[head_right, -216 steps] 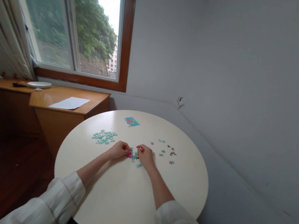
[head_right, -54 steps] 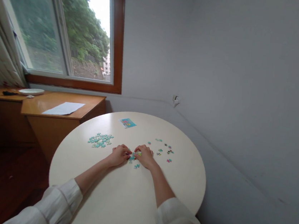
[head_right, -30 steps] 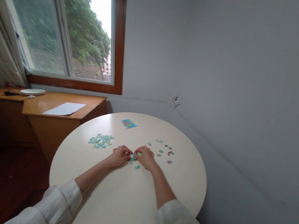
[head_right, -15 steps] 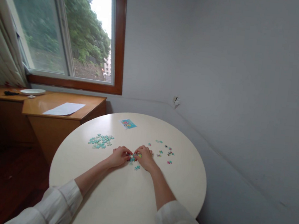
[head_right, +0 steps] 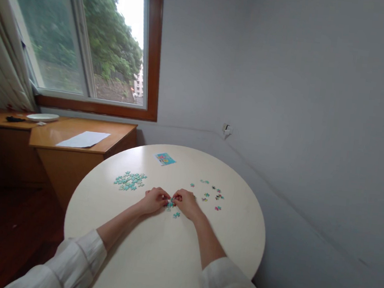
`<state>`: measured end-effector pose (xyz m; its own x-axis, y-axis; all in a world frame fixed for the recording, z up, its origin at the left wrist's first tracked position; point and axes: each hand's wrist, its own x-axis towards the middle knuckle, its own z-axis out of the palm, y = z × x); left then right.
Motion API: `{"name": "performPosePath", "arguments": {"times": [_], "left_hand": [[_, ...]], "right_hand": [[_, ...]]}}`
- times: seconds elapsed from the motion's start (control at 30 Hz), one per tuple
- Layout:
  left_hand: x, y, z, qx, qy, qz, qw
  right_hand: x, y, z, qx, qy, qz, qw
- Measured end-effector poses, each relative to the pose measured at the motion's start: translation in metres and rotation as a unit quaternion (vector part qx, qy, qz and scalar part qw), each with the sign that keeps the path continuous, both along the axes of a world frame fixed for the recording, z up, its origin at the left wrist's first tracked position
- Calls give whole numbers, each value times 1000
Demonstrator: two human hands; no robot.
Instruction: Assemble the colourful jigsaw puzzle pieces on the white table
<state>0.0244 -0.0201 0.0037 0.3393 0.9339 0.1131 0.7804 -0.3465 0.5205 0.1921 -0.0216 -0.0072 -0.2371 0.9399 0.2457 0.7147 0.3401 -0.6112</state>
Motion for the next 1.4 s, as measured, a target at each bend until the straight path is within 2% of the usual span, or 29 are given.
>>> {"name": "performPosePath", "arguments": {"times": [0.1,0.4,0.73,1.03,1.4], "left_hand": [[0,1,-2,1,-1,-3,1000],[0,1,-1,-1,8,-5,1000],[0,1,-1,0,4,-1,1000],[1,1,-3,4,3,-3,1000],[0,1,-2,-1,-15,0,1000]], "right_hand": [[0,1,-2,-15,18,4,1000],[-5,-4,5,-22,3,-3,1000],[-4,-2,2,-17,-6,-9,1000],[-2,3,-6,-12,25,-22,999],[-5,1,-2,-20,44,-27,998]]}}
